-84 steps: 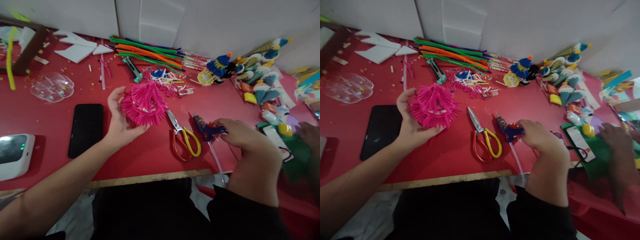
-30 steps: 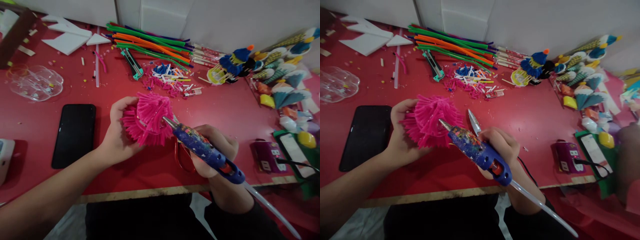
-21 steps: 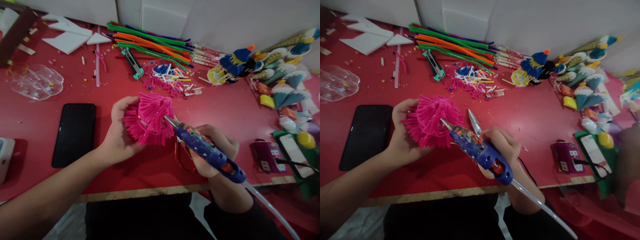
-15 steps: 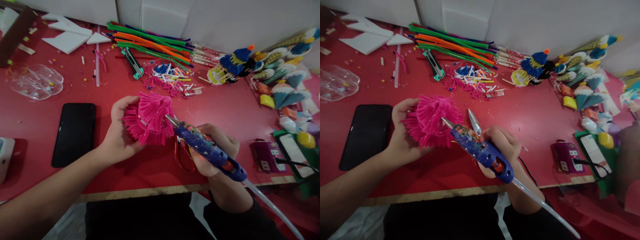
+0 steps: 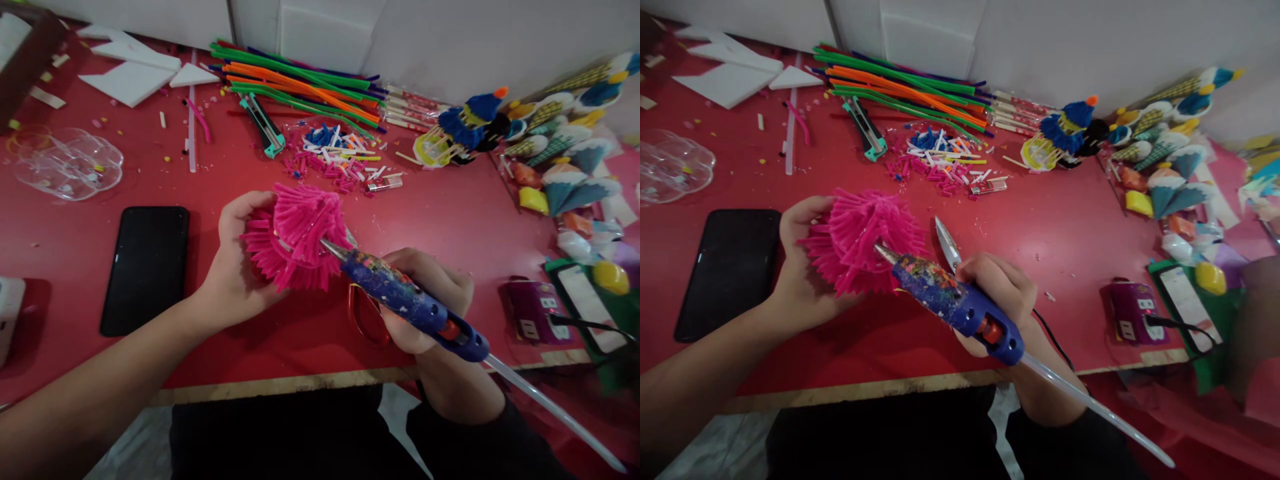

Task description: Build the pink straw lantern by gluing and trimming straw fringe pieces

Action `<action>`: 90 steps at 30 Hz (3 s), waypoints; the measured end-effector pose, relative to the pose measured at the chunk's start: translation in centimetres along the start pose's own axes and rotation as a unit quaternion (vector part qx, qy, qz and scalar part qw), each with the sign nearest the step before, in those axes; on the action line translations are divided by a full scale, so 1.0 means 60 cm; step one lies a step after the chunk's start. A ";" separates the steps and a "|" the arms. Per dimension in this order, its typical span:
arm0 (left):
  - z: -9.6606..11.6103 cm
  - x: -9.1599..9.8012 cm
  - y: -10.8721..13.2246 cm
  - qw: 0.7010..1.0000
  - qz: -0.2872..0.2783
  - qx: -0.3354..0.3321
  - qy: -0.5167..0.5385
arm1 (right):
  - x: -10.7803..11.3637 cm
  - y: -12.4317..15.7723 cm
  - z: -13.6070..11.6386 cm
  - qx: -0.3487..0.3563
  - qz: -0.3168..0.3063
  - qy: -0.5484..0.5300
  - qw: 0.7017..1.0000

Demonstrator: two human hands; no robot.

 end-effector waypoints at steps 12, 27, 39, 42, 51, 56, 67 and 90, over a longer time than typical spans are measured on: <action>0.018 0.002 -0.005 0.998 -0.025 -0.041 -0.045 | -0.001 -0.002 -0.005 -0.006 -0.017 -0.017 1.000; 0.020 0.002 -0.013 0.996 -0.026 -0.017 -0.088 | 0.002 -0.004 -0.011 0.024 -0.031 -0.025 0.999; 0.023 0.005 -0.014 0.995 -0.009 -0.032 -0.092 | 0.007 -0.006 -0.004 0.029 0.007 -0.031 0.999; 0.022 0.008 -0.015 0.995 0.001 -0.026 -0.100 | 0.007 -0.007 -0.006 0.029 0.006 -0.021 0.999; 0.022 0.015 -0.016 0.994 0.013 -0.003 -0.108 | 0.009 -0.009 -0.005 0.020 0.010 -0.008 1.000; 0.026 0.015 -0.016 0.993 0.019 -0.006 -0.118 | 0.014 -0.006 -0.002 0.012 0.030 -0.020 0.999; 0.032 0.010 -0.017 0.991 0.010 -0.025 -0.128 | 0.013 -0.002 0.005 0.006 0.036 -0.031 0.999; 0.020 -0.009 -0.010 0.993 -0.022 -0.060 -0.100 | 0.022 -0.002 0.004 0.006 0.063 -0.018 0.998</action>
Point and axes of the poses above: each hand's wrist, its own y-axis away from the middle knuckle, its own x-axis out of the back of the hand, z = x × y, the point moved 10 cm from there along -y, towards the middle knuckle, and after that the axes turned 8 degrees about z, right-handed, at the moved point
